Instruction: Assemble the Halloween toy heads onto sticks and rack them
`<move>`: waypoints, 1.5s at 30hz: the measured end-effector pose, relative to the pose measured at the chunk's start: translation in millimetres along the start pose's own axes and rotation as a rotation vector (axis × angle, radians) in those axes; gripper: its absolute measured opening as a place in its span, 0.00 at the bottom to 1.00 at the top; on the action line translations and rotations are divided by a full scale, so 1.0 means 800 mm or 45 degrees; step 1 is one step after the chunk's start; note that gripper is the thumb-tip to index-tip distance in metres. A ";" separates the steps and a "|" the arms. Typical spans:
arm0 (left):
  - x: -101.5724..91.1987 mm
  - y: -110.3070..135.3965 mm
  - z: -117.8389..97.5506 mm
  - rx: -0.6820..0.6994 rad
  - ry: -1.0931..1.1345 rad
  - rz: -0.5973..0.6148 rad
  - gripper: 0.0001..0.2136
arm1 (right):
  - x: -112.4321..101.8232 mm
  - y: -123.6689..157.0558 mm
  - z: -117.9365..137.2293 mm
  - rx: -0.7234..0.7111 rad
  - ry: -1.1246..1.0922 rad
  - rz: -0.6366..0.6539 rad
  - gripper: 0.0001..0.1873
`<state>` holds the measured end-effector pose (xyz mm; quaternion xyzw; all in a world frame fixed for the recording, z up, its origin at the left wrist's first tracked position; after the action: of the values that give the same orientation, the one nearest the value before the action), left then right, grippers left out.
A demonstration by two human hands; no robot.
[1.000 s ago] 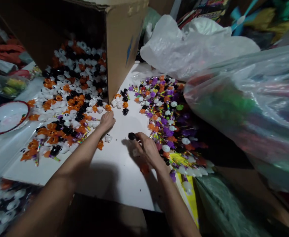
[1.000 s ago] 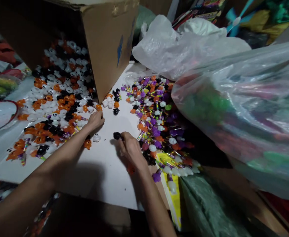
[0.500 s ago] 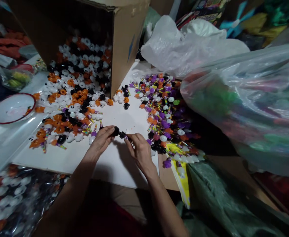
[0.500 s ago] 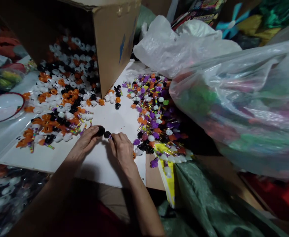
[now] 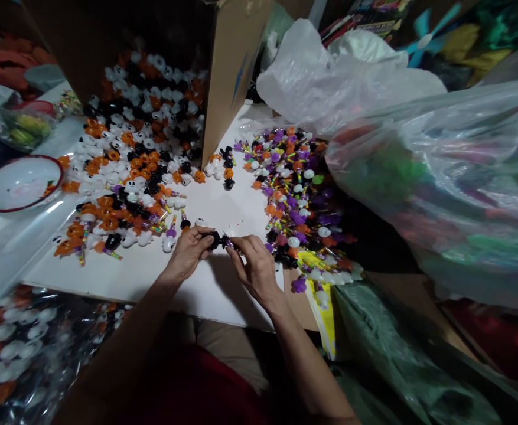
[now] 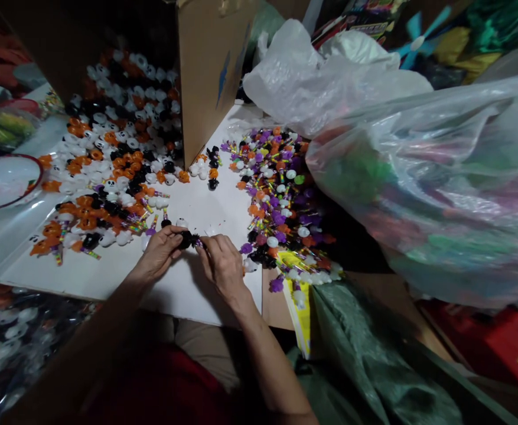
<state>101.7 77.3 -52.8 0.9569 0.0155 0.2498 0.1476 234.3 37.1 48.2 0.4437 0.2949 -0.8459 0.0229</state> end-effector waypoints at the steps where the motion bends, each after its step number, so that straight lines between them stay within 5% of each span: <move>1: -0.002 0.001 0.000 0.015 -0.004 -0.009 0.20 | 0.002 0.003 0.002 0.002 0.021 -0.017 0.11; 7: -0.011 0.015 -0.005 0.062 -0.216 0.031 0.17 | 0.017 0.023 0.026 -0.223 0.215 0.029 0.10; 19: -0.020 0.046 -0.033 0.395 -0.453 0.004 0.14 | 0.007 0.020 0.040 -0.271 0.022 0.131 0.11; 22: -0.012 0.061 -0.049 0.646 -0.575 0.047 0.14 | 0.010 0.019 0.025 -0.097 -0.242 0.195 0.11; 25: 0.007 0.083 -0.057 0.874 -0.825 0.152 0.16 | 0.038 0.031 0.000 0.288 -0.742 0.338 0.16; 28: 0.012 0.091 -0.049 0.829 -0.953 0.216 0.16 | 0.093 0.061 -0.001 0.703 -1.309 0.562 0.27; 30: 0.007 0.087 -0.050 0.722 -0.992 0.257 0.14 | 0.117 0.069 0.009 0.816 -1.488 0.675 0.30; 34: -0.042 0.068 -0.121 0.711 -1.179 0.133 0.14 | 0.108 0.028 -0.021 0.557 -0.991 0.682 0.24; 38: -0.099 0.021 -0.224 0.805 -1.799 -0.387 0.15 | 0.053 -0.029 -0.147 0.443 -0.081 0.409 0.19; 39: -0.095 0.000 -0.234 0.825 -1.901 -0.443 0.14 | 0.045 -0.036 -0.180 0.461 0.110 0.408 0.19; 41: -0.050 -0.058 -0.220 0.847 -1.958 -0.268 0.13 | 0.041 -0.044 -0.231 0.462 0.416 0.506 0.19; 43: 0.031 -0.128 -0.173 0.847 -1.894 0.161 0.15 | 0.049 -0.045 -0.261 0.424 0.627 0.655 0.21; 45: 0.109 -0.198 -0.131 0.871 -1.907 0.393 0.18 | 0.058 -0.044 -0.275 0.387 0.738 0.751 0.24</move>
<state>134.2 266.6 29.3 0.8531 -0.1429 -0.4532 -0.2157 357.9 190.7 -65.4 0.7263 0.0219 -0.6774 0.1142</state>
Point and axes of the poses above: each hand's wrist, its own y-axis away from the middle knuckle, its own x-axis out of the palm, z = x × y, the point moved 10 cm from there along -y, towards the middle knuckle, and after that the axes turned 1 degree about -z, right-handed, at the moved point
